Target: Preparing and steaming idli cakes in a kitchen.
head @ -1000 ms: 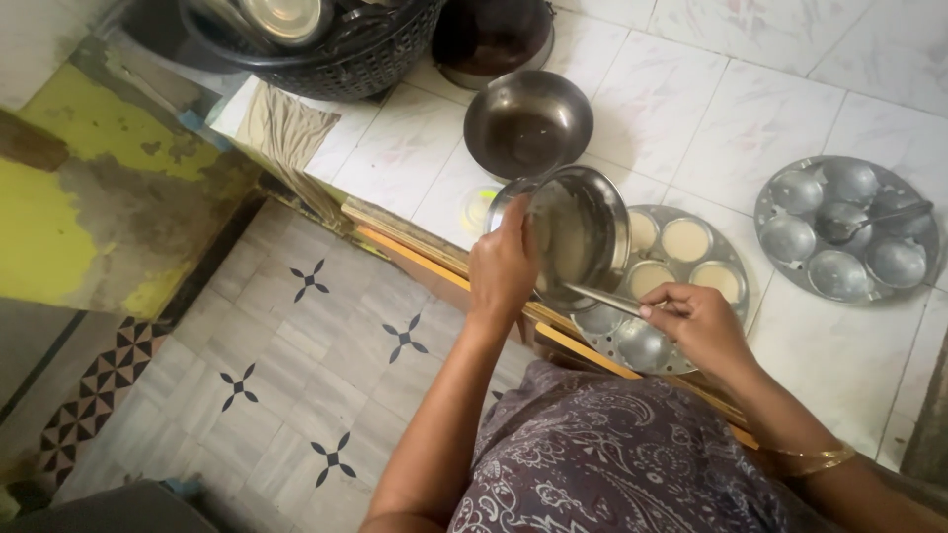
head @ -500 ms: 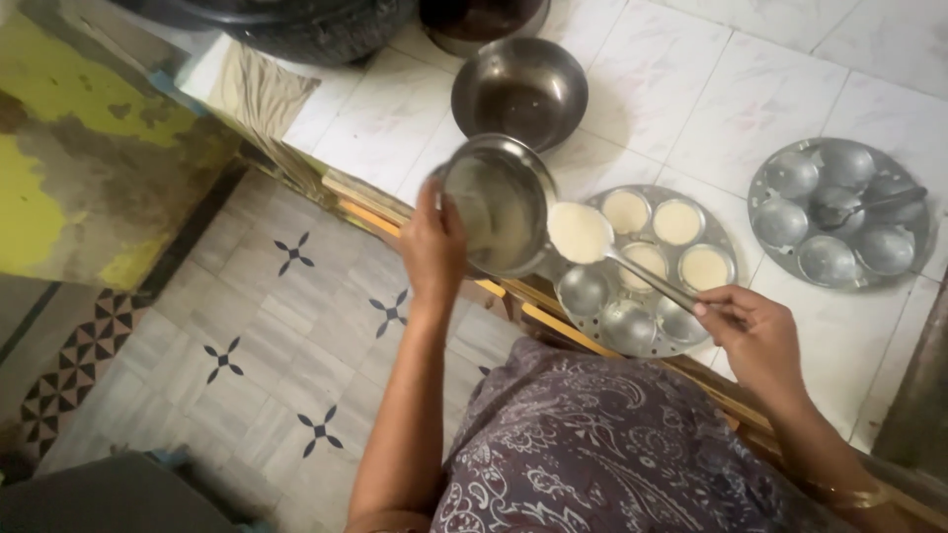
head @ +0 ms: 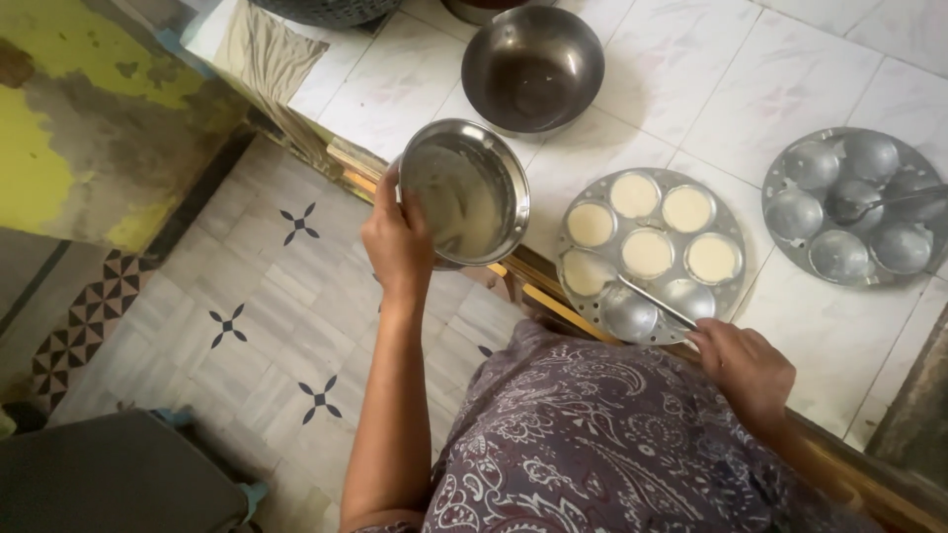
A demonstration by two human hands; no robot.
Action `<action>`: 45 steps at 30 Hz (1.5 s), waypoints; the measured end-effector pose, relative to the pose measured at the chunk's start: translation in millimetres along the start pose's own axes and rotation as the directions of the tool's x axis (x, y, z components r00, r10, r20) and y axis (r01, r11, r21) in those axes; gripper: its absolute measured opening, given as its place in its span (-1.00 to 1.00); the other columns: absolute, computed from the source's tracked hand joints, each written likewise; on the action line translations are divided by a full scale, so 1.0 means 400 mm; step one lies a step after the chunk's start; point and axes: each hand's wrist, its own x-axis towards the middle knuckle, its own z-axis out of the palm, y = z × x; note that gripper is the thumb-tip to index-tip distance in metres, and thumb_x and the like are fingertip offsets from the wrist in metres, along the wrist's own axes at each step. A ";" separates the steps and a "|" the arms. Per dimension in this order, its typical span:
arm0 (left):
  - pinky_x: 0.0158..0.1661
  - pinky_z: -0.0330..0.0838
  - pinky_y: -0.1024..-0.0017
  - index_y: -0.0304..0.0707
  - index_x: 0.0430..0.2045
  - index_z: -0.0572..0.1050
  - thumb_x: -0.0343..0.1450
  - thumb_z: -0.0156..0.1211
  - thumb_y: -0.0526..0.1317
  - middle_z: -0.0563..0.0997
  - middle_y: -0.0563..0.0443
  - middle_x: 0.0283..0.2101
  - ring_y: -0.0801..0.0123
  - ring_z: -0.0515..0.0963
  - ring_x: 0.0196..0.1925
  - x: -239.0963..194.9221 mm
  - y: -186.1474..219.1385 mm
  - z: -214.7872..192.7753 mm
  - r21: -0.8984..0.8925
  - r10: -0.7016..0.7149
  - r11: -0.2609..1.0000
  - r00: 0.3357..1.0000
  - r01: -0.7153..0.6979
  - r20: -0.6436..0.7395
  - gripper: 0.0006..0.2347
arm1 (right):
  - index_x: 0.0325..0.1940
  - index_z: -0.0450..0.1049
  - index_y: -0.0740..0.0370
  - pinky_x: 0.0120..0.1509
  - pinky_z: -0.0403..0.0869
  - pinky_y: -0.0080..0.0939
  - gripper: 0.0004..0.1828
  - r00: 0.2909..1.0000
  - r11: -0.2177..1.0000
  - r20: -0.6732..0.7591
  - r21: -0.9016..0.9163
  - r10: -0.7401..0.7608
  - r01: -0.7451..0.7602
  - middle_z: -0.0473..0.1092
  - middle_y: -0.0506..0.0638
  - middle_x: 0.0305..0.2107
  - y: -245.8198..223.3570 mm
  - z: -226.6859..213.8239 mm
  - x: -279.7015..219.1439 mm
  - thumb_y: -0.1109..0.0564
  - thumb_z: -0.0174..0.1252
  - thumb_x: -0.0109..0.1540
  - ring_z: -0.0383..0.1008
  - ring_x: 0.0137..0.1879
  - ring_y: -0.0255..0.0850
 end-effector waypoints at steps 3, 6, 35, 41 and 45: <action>-0.51 0.34 0.22 -0.21 0.10 0.50 0.47 0.12 -0.38 0.48 -0.20 -0.63 0.13 0.49 -0.66 -0.010 0.013 -0.007 0.032 -0.072 0.997 0.997 0.071 0.015 -0.71 | 0.05 0.49 0.11 -0.19 0.57 -0.26 -0.75 0.970 0.988 0.233 -0.119 -0.065 0.095 0.52 0.01 -0.28 0.070 0.056 0.004 0.05 0.03 0.35 0.54 -0.29 -0.22; -0.47 0.38 0.25 -0.20 0.11 0.48 0.51 0.09 -0.39 0.57 -0.18 -0.47 0.18 0.56 -0.56 -0.028 -0.017 0.003 -0.009 0.043 0.999 0.997 -0.044 -0.057 -0.73 | 0.08 0.46 0.09 -0.17 0.58 -0.19 -0.74 0.975 0.994 0.216 -0.087 -0.047 0.067 0.52 0.04 -0.12 0.075 0.073 -0.002 0.04 0.03 0.34 0.54 -0.20 -0.15; -0.48 0.43 0.21 -0.20 0.10 0.46 0.53 0.09 -0.30 0.59 -0.25 -0.47 0.09 0.63 -0.53 -0.106 0.059 0.026 -0.026 0.100 0.994 0.994 -0.101 -0.037 -0.76 | -0.11 0.56 0.26 -0.32 0.42 -0.31 -0.87 0.983 0.689 0.085 0.703 0.165 -0.177 0.56 0.05 -0.41 -0.038 -0.114 0.057 0.18 0.16 0.34 0.47 -0.39 -0.28; -0.45 0.41 0.29 -0.23 0.09 0.50 0.54 0.13 -0.31 0.54 -0.21 -0.51 0.17 0.56 -0.55 -0.107 0.127 0.050 -0.087 0.159 0.984 0.987 -0.155 0.036 -0.77 | -0.08 0.57 0.19 -0.50 0.33 -0.40 -0.86 0.981 0.884 -0.188 0.449 -0.046 0.128 0.53 -0.08 -0.42 -0.189 -0.242 0.177 0.15 0.19 0.30 0.44 -0.49 -0.40; -0.48 0.33 0.46 -0.33 0.07 0.51 0.55 0.13 -0.31 0.46 0.02 -0.56 0.43 0.40 -0.57 -0.099 0.156 0.057 -0.295 0.078 0.954 0.995 -0.055 0.068 -0.78 | -0.06 0.59 0.13 -0.46 0.27 -0.35 -0.91 0.768 0.948 -0.588 0.007 -0.253 0.318 0.51 -0.11 -0.41 -0.236 -0.200 0.260 0.15 0.21 0.38 0.36 -0.46 -0.35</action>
